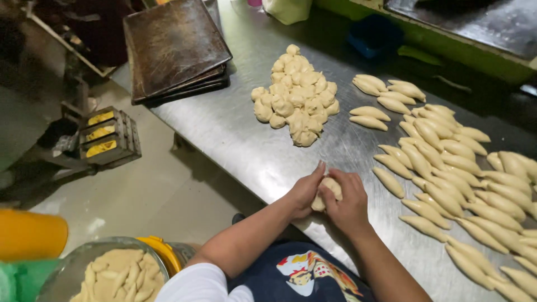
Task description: Shaping small portions of dough into pointed rolls on a metal workbench
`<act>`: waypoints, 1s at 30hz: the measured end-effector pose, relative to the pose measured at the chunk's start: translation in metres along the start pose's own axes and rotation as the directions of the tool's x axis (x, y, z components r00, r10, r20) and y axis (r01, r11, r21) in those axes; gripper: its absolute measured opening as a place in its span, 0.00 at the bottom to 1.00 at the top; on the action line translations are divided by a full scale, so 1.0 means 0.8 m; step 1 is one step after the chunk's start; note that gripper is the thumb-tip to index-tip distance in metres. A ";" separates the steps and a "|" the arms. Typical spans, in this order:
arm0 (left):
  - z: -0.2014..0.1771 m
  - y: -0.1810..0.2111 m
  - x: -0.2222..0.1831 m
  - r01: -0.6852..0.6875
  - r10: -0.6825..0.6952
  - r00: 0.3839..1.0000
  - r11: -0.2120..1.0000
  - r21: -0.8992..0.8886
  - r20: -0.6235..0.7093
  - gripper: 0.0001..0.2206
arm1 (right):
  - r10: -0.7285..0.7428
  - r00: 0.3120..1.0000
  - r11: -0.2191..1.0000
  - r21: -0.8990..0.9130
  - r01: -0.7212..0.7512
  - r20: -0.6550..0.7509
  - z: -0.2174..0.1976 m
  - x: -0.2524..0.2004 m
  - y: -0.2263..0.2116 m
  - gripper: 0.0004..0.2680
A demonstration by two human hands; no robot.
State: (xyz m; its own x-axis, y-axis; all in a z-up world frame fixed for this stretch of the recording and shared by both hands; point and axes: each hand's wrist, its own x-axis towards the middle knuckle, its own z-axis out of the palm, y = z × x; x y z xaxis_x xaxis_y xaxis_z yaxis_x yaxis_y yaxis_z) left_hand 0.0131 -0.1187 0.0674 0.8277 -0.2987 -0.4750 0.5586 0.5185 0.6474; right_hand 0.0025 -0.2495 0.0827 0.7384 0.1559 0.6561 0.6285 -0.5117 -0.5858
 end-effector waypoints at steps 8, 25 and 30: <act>-0.034 0.005 -0.004 -0.119 0.116 0.992 0.990 0.070 0.048 0.16 | 0.202 0.978 0.978 0.068 -0.199 -0.048 0.036 0.016 0.019 0.17; -0.153 0.155 -0.029 -0.410 0.062 0.838 -0.583 0.702 0.542 0.40 | 0.794 0.510 0.431 -0.898 -0.087 0.331 0.030 0.020 -0.053 0.31; -0.189 0.117 0.010 -0.490 0.120 0.740 -0.577 0.653 0.661 0.41 | 0.126 0.992 0.555 -0.828 -0.079 -0.010 0.080 -0.015 0.020 0.30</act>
State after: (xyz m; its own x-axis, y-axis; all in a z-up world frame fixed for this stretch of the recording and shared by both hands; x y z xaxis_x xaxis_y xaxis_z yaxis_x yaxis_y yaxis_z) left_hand 0.0644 0.0484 0.0343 0.7151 -0.6886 0.1204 -0.6933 -0.6766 0.2481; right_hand 0.0195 -0.2055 0.0347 0.8091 0.0819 0.5819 0.0886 -0.9959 0.0170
